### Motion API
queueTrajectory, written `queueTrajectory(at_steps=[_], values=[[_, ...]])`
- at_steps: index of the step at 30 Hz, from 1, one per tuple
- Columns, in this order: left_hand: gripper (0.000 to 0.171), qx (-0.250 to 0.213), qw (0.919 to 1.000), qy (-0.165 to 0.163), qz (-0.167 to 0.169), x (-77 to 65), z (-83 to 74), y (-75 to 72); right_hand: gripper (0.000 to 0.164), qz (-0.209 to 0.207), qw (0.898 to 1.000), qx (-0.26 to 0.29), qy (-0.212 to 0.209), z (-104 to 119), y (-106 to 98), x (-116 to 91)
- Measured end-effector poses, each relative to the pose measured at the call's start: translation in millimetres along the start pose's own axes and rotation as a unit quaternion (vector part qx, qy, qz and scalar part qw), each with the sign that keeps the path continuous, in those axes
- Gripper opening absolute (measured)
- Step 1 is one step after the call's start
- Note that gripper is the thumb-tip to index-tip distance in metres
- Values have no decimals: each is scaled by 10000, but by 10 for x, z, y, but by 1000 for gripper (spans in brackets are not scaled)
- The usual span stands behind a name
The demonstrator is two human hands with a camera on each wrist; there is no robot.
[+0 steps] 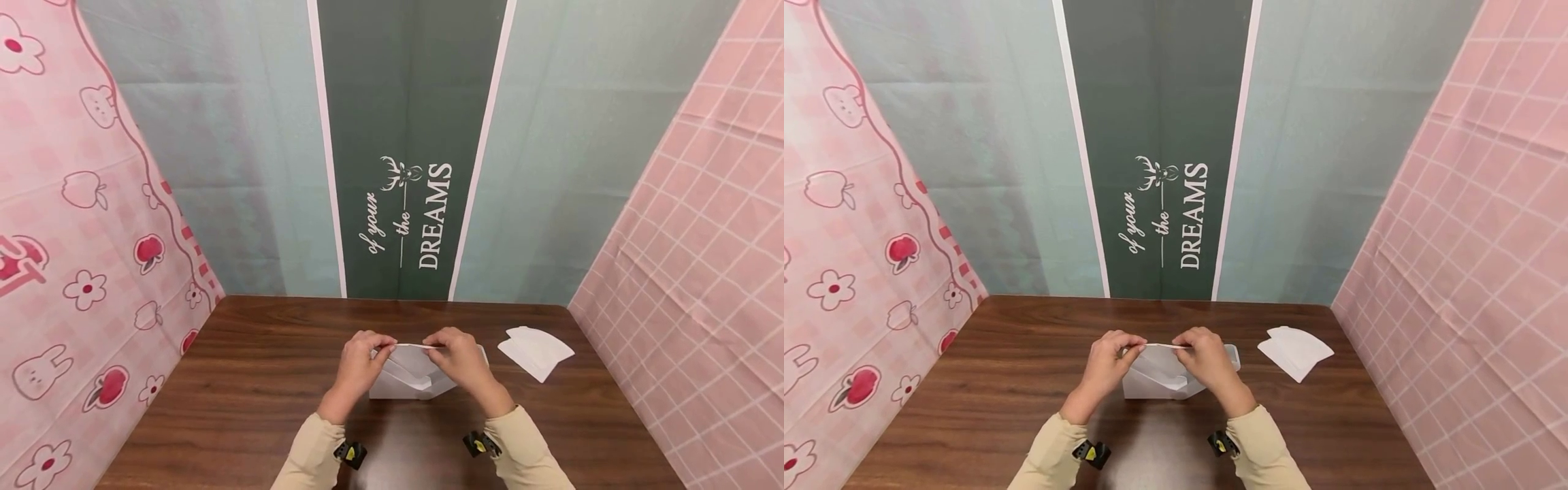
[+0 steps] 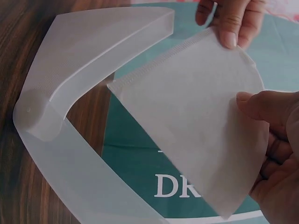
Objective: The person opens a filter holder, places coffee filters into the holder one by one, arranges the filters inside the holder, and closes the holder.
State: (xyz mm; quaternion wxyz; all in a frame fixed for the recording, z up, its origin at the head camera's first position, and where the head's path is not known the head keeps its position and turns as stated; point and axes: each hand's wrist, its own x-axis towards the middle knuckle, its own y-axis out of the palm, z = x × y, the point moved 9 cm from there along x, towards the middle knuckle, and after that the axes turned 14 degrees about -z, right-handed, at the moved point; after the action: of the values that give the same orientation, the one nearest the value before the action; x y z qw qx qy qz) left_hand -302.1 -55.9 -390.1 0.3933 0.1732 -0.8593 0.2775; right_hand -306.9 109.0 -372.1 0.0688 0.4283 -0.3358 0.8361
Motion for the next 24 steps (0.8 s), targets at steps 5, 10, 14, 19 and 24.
queueTrajectory(at_steps=[5, 10, 14, 19, 24], values=[[9, -9, 10000, 16, -48, 4, -14, -1, 19, 43, 9997, -137, -221, 33, 30, -1], [8, 28, 10000, 41, -11, 7, -7, -1, 17, 27, 9996, -130, -240, 25, 30, -13], [19, -202, 9993, -190, 251, -1, 20, 10, 18, -169, 9997, -52, -142, -4, -37, -24], [48, -369, 9942, -762, 667, -58, 131, 28, 20, -485, 9983, 257, 215, -100, -120, -53], [57, -269, 9908, -1044, 813, -144, 251, 57, 19, -697, 9936, 546, 704, -190, -132, -88]])
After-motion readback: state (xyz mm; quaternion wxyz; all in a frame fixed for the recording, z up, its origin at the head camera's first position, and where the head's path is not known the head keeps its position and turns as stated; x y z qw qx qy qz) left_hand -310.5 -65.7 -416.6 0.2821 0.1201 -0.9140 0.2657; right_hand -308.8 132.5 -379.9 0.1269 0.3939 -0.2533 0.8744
